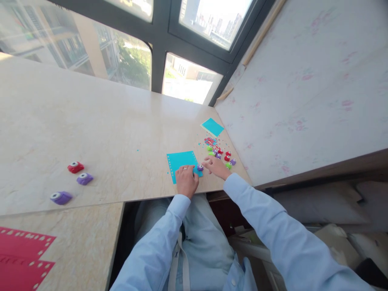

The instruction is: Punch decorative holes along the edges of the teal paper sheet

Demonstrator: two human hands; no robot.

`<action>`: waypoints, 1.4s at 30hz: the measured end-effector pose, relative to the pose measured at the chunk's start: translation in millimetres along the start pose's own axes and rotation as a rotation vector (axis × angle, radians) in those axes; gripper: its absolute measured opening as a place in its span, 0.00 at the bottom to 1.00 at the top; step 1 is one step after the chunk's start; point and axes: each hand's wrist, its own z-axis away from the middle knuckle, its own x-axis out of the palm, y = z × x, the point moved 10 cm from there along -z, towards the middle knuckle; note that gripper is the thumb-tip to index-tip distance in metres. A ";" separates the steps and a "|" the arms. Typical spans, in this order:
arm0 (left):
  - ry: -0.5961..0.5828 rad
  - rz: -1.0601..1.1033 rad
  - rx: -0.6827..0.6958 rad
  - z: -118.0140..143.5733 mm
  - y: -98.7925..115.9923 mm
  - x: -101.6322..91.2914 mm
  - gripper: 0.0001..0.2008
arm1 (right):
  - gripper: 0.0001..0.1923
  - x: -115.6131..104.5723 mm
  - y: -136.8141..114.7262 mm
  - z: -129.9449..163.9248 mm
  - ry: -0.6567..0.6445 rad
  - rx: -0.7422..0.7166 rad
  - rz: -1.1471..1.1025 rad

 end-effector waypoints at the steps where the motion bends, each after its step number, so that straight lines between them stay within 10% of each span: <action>1: 0.003 -0.001 0.005 0.0 0.4 -0.4 0.15 | 0.17 1.4 -7.8 2.1 0.011 -0.079 0.038; 12: 0.011 0.008 0.009 -0.7 -0.8 0.5 0.15 | 0.12 4.8 2.2 11.0 0.039 -0.290 0.242; 18: 0.014 -0.014 0.009 -0.7 -0.1 1.0 0.15 | 0.12 -11.7 45.7 20.7 0.092 -0.136 -0.542; 24: 0.036 -0.050 0.002 -1.5 -0.4 1.2 0.14 | 0.17 33.2 40.3 29.3 -0.112 0.021 -1.229; 27: 0.051 -0.065 -0.002 -1.8 -1.5 0.7 0.13 | 0.19 43.7 27.0 16.4 -0.132 -0.022 -1.202; 32: 0.059 -0.076 -0.011 -2.2 -3.9 0.3 0.12 | 0.21 -1.5 26.4 -0.3 0.305 -0.224 -1.036; 42: 0.071 -0.085 -0.015 -3.6 -2.8 -2.5 0.11 | 0.19 28.6 56.5 20.3 0.227 -0.187 -1.151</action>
